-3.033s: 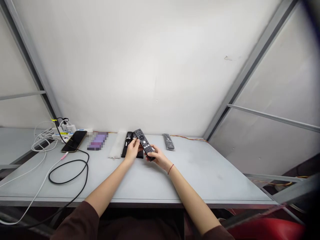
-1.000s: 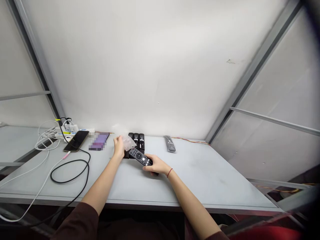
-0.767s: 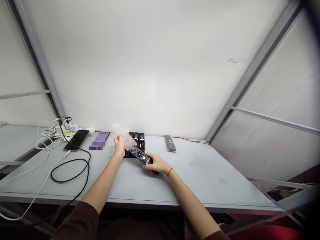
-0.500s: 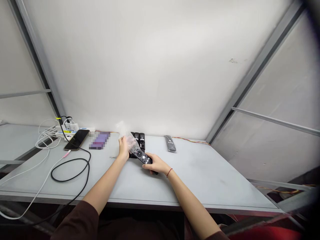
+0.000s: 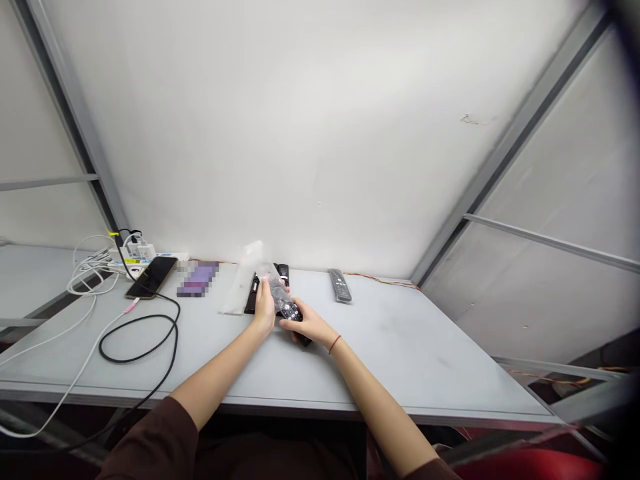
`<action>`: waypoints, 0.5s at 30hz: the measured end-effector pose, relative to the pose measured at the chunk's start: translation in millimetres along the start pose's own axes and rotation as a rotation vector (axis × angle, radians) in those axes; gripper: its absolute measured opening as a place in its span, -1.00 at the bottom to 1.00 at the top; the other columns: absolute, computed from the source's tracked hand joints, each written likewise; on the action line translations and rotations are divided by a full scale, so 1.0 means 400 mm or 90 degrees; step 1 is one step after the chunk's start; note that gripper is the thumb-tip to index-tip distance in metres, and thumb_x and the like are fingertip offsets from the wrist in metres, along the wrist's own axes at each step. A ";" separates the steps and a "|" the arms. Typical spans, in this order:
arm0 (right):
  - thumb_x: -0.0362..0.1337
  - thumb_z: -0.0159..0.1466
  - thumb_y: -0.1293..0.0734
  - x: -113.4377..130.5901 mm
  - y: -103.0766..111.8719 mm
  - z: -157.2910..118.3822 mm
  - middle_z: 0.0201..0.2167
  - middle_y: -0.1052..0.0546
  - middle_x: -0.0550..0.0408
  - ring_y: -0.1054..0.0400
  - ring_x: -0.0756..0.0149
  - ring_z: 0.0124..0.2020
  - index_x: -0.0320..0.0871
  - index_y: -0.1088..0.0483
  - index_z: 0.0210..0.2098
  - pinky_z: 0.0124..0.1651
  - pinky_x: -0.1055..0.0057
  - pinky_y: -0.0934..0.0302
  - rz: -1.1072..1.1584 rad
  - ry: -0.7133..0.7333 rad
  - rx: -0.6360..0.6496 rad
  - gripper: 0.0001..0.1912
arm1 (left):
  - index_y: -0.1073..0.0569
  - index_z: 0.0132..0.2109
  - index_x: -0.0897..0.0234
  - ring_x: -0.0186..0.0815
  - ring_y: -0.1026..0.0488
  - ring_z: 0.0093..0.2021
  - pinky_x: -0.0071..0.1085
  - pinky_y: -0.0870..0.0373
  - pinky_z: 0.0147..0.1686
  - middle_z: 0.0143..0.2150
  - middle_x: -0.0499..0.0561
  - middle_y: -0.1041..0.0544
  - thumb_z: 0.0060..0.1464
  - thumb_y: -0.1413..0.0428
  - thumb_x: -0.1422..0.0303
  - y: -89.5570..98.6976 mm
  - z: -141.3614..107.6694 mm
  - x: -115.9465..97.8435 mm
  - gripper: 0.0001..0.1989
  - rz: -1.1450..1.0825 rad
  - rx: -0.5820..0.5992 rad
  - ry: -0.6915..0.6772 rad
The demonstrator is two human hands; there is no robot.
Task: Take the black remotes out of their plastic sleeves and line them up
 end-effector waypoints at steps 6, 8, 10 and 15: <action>-0.24 0.00 -0.47 0.033 -0.012 -0.026 -0.11 -0.40 0.03 -0.44 0.31 -0.38 0.04 0.07 0.22 -0.28 0.34 -0.30 0.173 0.028 0.158 -0.09 | -0.38 -0.35 0.38 -0.41 -0.39 -0.59 -0.47 -0.36 -0.48 -0.56 -0.01 -0.42 0.24 0.21 0.20 0.021 0.031 -0.056 -0.59 -0.070 -0.122 0.075; -0.24 0.02 -0.46 0.039 -0.012 -0.033 -0.03 -0.35 -0.02 -0.45 0.28 -0.33 0.07 0.08 0.23 -0.26 0.33 -0.30 0.184 0.029 0.189 -0.09 | -0.38 -0.36 0.37 -0.42 -0.38 -0.60 -0.49 -0.35 -0.50 -0.58 -0.02 -0.40 0.24 0.22 0.21 0.026 0.040 -0.064 -0.58 -0.095 -0.137 0.105; -0.26 0.01 -0.47 0.040 -0.008 -0.038 0.00 -0.32 -0.04 -0.45 0.24 -0.28 0.08 0.09 0.24 -0.24 0.32 -0.30 0.191 0.027 0.206 -0.07 | -0.38 -0.36 0.38 -0.42 -0.38 -0.60 -0.49 -0.35 -0.51 -0.58 -0.01 -0.41 0.24 0.23 0.21 0.026 0.044 -0.064 -0.58 -0.103 -0.131 0.119; -0.31 -0.08 -0.51 0.037 -0.004 -0.039 0.05 -0.30 -0.06 -0.42 0.25 -0.21 0.07 0.10 0.26 -0.15 0.30 -0.31 0.194 0.031 0.227 0.05 | -0.39 -0.37 0.38 -0.42 -0.39 -0.60 -0.48 -0.37 -0.49 -0.56 0.01 -0.43 0.24 0.23 0.20 0.019 0.033 -0.053 -0.56 -0.072 -0.109 0.127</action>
Point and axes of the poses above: each hand's wrist, its own z-axis towards the middle knuckle, its own y-axis out of the back of the hand, x = y × z, the point moved 4 cm from there along z, towards the middle knuckle
